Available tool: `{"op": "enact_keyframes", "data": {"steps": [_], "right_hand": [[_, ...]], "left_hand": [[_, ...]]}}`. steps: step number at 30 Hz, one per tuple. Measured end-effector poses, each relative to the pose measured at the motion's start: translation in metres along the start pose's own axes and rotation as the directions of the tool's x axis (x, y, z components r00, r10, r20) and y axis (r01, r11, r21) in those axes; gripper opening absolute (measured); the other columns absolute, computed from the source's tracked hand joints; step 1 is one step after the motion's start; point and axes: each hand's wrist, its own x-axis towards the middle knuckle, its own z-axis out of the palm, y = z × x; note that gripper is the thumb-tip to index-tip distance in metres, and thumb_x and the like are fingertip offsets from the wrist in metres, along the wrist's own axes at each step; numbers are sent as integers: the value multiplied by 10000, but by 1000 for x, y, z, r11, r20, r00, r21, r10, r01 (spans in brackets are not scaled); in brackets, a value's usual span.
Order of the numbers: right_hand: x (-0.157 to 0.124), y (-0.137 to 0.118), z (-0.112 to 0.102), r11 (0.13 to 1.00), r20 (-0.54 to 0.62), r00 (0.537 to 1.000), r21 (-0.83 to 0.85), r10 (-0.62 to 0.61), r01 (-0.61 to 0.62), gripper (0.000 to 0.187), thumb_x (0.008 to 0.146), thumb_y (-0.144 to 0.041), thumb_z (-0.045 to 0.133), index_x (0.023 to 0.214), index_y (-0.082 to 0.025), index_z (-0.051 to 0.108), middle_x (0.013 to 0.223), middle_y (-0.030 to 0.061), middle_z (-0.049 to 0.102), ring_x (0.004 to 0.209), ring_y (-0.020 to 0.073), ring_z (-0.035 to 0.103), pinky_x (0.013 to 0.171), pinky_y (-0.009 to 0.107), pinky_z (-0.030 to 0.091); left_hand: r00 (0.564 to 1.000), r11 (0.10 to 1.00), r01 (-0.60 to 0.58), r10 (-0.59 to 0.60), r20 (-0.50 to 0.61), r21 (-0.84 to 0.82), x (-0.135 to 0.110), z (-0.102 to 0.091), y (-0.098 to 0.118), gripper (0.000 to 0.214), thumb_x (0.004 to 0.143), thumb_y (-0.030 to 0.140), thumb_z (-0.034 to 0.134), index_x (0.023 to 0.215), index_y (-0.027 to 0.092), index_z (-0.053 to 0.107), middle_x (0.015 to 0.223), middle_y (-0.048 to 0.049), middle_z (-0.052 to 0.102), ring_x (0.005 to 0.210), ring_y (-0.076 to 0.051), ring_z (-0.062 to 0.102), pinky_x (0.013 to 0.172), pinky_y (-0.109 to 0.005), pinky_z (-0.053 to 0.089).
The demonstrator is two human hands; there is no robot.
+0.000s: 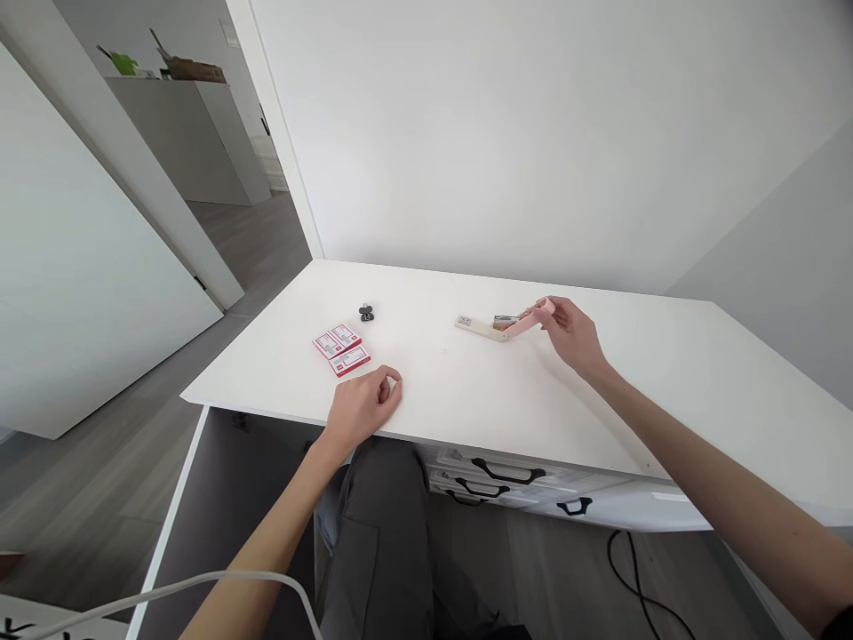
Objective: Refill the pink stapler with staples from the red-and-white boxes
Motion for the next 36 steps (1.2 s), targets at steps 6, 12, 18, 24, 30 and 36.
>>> {"op": "enact_keyframes", "data": {"steps": [6,12,18,24,30,36], "right_hand": [[36,-26,16,967,144,987,-235,-69,102,309,1014,-551,594,1078,-263,686,1094,75,802,1040,288,732,903,415,532],[65,-44,55,898,311,949,-400,-55,183,214,968,-461,646,1065,-280,706,1050,37,799,940,268,709,827,397,465],[68,-45,94,858,401,914,-446,-61,253,316,923,-402,674,700,-252,510,870,20,754,787,227,611,705,342,383],[66,-60,120,875,454,882,-369,-124,313,352,933,-392,632,686,-240,434,754,4,636,737,191,525,671,305,325],[63,-88,175,862,547,802,-260,-241,436,188,971,-314,603,804,-238,564,850,20,661,789,199,558,716,304,381],[54,-105,201,932,529,796,-24,-295,361,347,1004,-195,603,1345,-224,658,1395,91,698,1136,227,660,933,352,534]], "left_hand": [[1000,1000,-4,4,0,12,-1,0,1,232,992,379,515,1006,234,696,664,40,626,574,-134,558,608,-280,345],[1000,1000,-5,5,-3,16,-1,1,-1,233,992,376,511,1002,235,696,656,37,622,571,-136,555,606,-275,337],[1000,1000,-2,2,-5,9,-1,1,0,213,990,363,525,992,235,695,655,42,613,573,-132,551,602,-280,337],[1000,1000,7,-7,-5,7,-1,1,1,219,986,367,526,985,231,697,661,33,631,577,-138,562,608,-278,347],[1000,1000,6,-6,-13,13,-1,1,2,217,989,369,523,983,235,693,649,32,619,576,-142,561,612,-278,345],[1000,1000,0,0,-27,0,-1,2,1,193,988,352,535,989,233,687,648,39,618,572,-137,559,616,-279,341]]}}
